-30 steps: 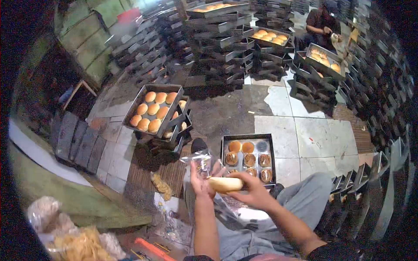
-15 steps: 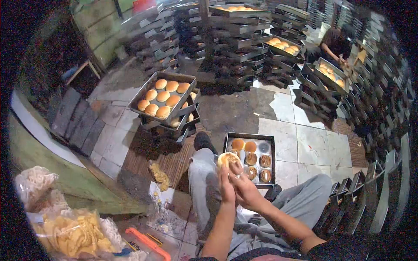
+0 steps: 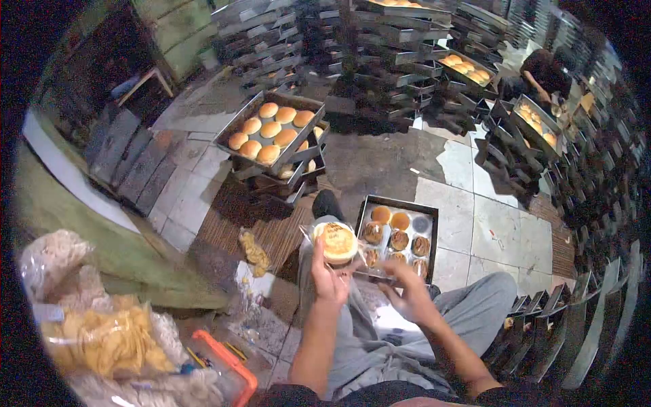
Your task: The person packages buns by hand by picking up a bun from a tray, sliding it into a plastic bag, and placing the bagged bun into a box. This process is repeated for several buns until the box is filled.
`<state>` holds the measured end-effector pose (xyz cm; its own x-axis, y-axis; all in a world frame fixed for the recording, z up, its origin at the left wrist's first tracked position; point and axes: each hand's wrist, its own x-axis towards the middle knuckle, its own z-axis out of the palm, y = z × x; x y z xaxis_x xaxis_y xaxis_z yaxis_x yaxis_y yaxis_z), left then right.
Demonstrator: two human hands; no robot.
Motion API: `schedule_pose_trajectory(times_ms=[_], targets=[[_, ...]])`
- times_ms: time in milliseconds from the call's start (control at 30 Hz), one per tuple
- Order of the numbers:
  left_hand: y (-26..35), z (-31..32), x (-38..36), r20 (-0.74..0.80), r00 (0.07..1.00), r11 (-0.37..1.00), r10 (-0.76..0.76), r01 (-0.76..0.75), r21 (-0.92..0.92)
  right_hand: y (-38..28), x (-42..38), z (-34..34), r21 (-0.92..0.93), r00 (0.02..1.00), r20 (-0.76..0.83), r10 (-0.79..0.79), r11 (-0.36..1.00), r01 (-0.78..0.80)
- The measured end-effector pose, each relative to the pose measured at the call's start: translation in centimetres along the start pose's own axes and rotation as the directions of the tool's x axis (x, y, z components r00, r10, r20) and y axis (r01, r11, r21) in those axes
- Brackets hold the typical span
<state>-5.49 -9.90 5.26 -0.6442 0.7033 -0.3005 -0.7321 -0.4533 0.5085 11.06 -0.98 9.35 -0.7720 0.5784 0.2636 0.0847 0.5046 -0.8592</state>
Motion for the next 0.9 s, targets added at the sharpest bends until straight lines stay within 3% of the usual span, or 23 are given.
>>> schedule_pose_trajectory(times_ms=[33,100,133,167,200,233,267,300,333,367,400,433,467,500,567,600,633,667,700,733,767,833,900], targets=[[0.2,0.8,-1.6,-0.025,1.0,0.996,0.007,-0.005,0.09,-1.9,0.9,-0.4,0.0,0.99,-0.141,-0.028,1.0,0.028],[-0.6,-1.4,-5.1,0.019,1.0,0.996,-0.01,0.008,0.085,-0.8,0.0,-0.7,0.194,0.994,0.093,-0.064,0.98,0.045],[-0.3,-3.8,-6.6,-0.058,0.985,0.942,-0.161,0.171,0.29,-0.2,-0.3,-0.4,0.207,0.993,0.102,-0.067,0.977,0.044],[0.3,-5.3,-7.7,-0.167,0.941,0.82,-0.293,0.337,0.463,0.5,-0.6,0.3,0.302,0.995,0.087,0.046,0.951,-0.07],[1.7,-4.0,-8.8,-0.179,0.941,0.82,-0.286,0.337,0.463,1.4,-0.9,1.1,0.393,0.984,0.084,0.16,0.902,-0.18],[3.4,-2.3,-9.5,-0.267,0.956,0.326,-0.12,0.292,0.899,2.3,-0.7,2.0,0.342,0.996,-0.022,0.084,0.937,-0.071],[4.5,-0.7,-9.5,-0.229,0.972,-0.331,0.058,0.235,0.914,3.2,-0.4,2.8,0.373,0.998,-0.04,0.04,0.928,-0.023],[4.5,-0.5,-8.7,-0.236,0.97,-0.329,0.061,0.243,0.913,3.3,0.0,3.2,0.401,0.998,-0.058,0.0,0.916,0.023],[4.2,-1.0,-7.7,0.202,0.945,-0.28,0.256,-0.127,0.952,3.3,0.2,3.3,0.403,0.999,-0.048,0.005,0.915,0.015],[4.1,-1.4,-6.7,0.567,0.696,-0.311,0.441,-0.474,0.824,2.9,0.9,3.4,0.39,0.999,-0.045,-0.003,0.921,0.02],[4.3,-1.7,-5.9,0.554,0.704,-0.311,0.445,-0.459,0.832,2.4,1.5,3.7,0.379,0.999,-0.038,-0.008,0.925,0.022],[4.6,-2.1,-5.0,0.602,0.682,-0.225,0.415,-0.564,0.794,1.7,2.0,3.7,0.389,0.999,-0.026,0.033,0.921,-0.02],[4.8,-2.5,-4.6,0.651,0.65,-0.135,0.392,-0.659,0.74,0.2,2.2,2.8,0.243,1.0,-0.009,-0.015,0.97,0.016],[4.9,-2.6,-4.8,0.642,0.654,-0.138,0.401,-0.649,0.748,-1.7,2.5,1.4,0.091,0.998,0.013,-0.064,0.994,0.063],[5.0,-2.1,-5.6,0.522,0.714,0.125,0.467,-0.637,0.76,-4.5,2.0,0.0,0.038,0.959,-0.132,-0.25,0.966,0.257],[4.8,-2.3,-6.2,0.36,0.83,0.328,0.426,-0.513,0.793,-2.6,1.7,0.7,-0.056,0.873,-0.278,-0.401,0.914,0.402],[4.9,-2.4,-6.2,0.351,0.835,0.331,0.423,-0.503,0.798,0.8,1.7,1.6,-0.063,0.871,-0.32,-0.372,0.926,0.372],[4.8,-2.5,-6.0,0.293,0.861,0.364,0.416,-0.453,0.814,1.9,1.8,1.8,0.393,0.97,-0.227,0.09,0.919,0.007],[4.5,-2.6,-5.6,0.236,0.883,0.396,0.405,-0.402,0.825,3.0,1.7,1.9,0.711,0.881,0.055,0.471,0.6,-0.366],[3.8,-2.6,-5.0,0.221,0.852,0.41,0.475,-0.437,0.801,5.7,1.2,1.7,0.663,0.929,0.042,0.367,0.686,-0.301],[4.4,-2.5,-4.4,0.223,0.855,0.416,0.469,-0.436,0.798,5.1,2.1,1.5,0.659,0.928,0.035,0.372,0.689,-0.301],[5.3,-1.5,-4.6,0.423,0.745,0.14,0.517,-0.56,0.816,2.6,3.0,0.1,0.471,0.952,-0.021,0.307,0.843,-0.261],[5.8,0.4,-2.9,0.375,0.776,0.15,0.508,-0.508,0.848,1.7,5.7,-0.5,0.554,0.92,0.023,0.392,0.76,-0.338]])
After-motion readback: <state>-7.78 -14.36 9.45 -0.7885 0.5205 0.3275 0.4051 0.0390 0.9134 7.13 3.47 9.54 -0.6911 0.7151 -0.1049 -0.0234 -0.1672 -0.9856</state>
